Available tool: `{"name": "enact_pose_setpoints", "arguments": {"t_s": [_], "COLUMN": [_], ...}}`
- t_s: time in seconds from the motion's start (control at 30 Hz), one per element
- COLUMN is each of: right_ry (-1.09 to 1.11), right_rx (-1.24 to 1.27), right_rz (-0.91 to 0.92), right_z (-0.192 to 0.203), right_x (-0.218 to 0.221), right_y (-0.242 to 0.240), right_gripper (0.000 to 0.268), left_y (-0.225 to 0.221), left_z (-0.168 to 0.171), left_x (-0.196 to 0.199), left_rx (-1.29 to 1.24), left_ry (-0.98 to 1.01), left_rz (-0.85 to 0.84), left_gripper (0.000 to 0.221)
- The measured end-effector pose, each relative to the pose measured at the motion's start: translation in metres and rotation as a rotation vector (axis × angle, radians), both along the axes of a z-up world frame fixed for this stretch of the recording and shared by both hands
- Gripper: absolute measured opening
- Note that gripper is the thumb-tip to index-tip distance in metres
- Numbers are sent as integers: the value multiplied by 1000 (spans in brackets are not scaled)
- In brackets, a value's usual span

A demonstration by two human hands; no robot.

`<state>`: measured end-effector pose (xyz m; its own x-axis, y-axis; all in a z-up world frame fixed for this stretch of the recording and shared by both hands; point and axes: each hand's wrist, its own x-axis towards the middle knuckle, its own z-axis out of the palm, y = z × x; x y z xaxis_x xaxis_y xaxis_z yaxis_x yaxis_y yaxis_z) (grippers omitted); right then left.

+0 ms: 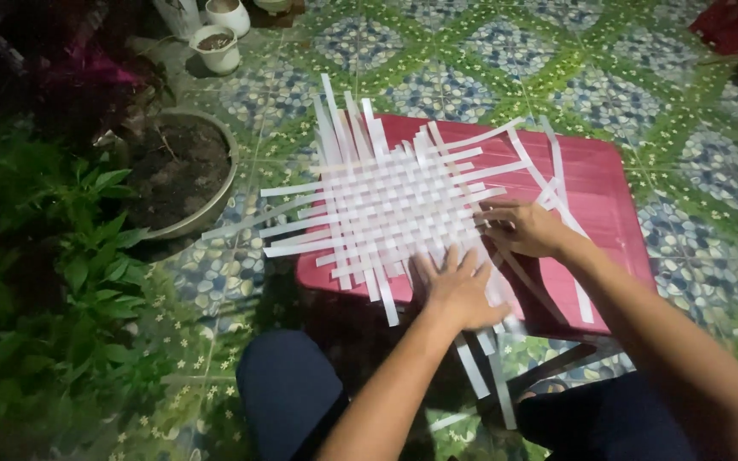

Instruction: Weaving white plastic strips into a grid pattern on a red surface to create a mat.

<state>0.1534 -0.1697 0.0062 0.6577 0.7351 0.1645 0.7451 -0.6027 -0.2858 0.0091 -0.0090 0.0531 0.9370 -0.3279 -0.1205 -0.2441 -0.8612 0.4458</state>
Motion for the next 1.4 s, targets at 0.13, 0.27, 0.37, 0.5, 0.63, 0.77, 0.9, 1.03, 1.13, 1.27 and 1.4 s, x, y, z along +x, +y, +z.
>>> {"name": "enact_pose_setpoints", "arguments": {"t_s": [0.13, 0.27, 0.37, 0.5, 0.63, 0.77, 0.9, 1.03, 1.13, 1.27, 1.4], "right_ry": [1, -75, -35, -44, -225, -260, -362, -342, -351, -371, -383], "right_rx": [37, 51, 67, 114, 104, 69, 122, 154, 162, 174, 139], "right_rz": [46, 24, 2, -63, -49, -81, -71, -59, -44, -21, -18], "right_z": [-13, -23, -18, -34, -30, -43, -46, -46, -41, -36, -28], "right_x": [7, -1, -8, -8, -25, -26, -26, -28, -32, -34, -38], "right_y": [-5, -8, 0, 1, 17, 12, 14, 13, 16, 17, 16], "right_gripper": [36, 43, 47, 48, 35, 43, 38, 37, 34, 35, 36], "left_y": [-10, 5, 21, 18, 23, 21, 21, 21, 20, 20, 19], "left_z": [-7, -12, -24, -36, -28, -28, -30, -29, -28, -29, -27], "left_x": [14, 17, 23, 29, 26, 27, 30, 29, 29, 30, 28], "left_rx": [40, -42, 142, 93, 105, 140, 153, 141, 154, 152, 137], "left_ry": [-173, -210, -180, -105, -53, -35, -42, -49, -58, -80, -93], "left_rz": [150, 221, 299, 305, 283, 246, 202, 193, 191, 191, 185], "left_gripper": [57, 56, 57, 62, 61, 60, 53, 51, 50, 50, 49]}}
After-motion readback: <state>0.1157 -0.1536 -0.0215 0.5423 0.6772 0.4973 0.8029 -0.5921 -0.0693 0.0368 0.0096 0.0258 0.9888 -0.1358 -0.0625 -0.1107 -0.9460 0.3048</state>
